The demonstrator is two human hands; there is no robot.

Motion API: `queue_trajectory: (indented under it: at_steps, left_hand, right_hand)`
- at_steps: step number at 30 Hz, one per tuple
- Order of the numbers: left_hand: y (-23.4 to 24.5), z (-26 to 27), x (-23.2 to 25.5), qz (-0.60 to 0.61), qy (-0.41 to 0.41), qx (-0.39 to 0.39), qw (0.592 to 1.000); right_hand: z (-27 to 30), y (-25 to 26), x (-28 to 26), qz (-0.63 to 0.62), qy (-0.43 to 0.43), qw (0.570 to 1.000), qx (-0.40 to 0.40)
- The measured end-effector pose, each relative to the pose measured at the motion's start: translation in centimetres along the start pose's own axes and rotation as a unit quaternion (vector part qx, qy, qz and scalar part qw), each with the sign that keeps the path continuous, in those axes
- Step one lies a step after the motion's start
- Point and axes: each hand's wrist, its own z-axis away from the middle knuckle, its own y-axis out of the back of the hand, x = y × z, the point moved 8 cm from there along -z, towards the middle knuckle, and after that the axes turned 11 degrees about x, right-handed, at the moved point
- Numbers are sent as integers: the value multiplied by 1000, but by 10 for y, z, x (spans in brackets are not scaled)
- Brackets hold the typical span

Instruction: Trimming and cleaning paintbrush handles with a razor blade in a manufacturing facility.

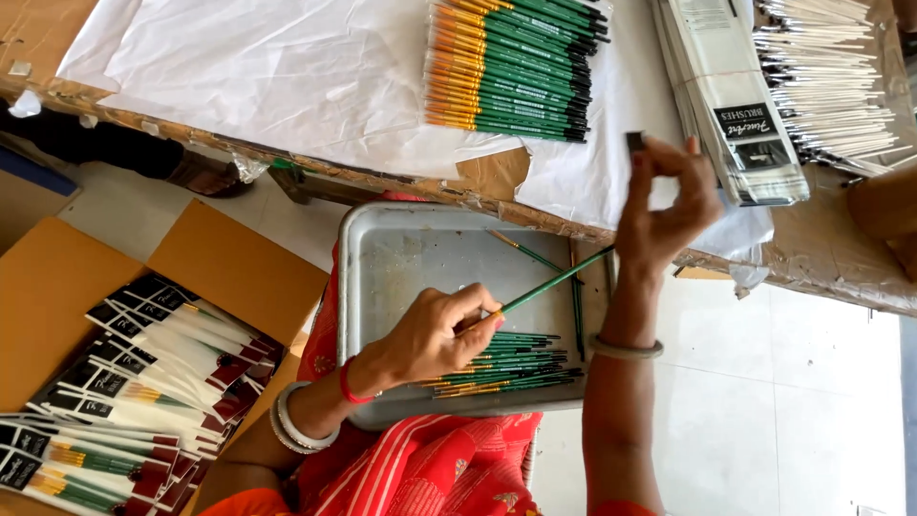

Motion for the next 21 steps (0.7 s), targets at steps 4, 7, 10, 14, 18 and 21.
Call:
queue_trajectory:
  at_steps: [4, 7, 10, 14, 18, 21]
  left_hand:
    - [15, 2, -19, 62, 90, 7, 994]
    - [17, 0, -33, 82, 109, 28, 990]
    - [15, -3, -39, 95, 116, 24, 988]
    - [19, -1, -45, 65, 127, 14, 990]
    - [35, -19, 19, -168, -160, 56, 971]
    - [52, -41, 39, -226, -186, 128, 948]
  right_hand:
    - [15, 9, 60, -69, -154, 985, 30]
    - [22, 8, 73, -147, -261, 954, 23]
    - [21, 7, 67, -186, -263, 947, 20]
    - [23, 6, 67, -182, -269, 946, 8]
    - [23, 4, 64, -190, -264, 946, 11]
    - [22, 5, 57, -173, -264, 949, 8]
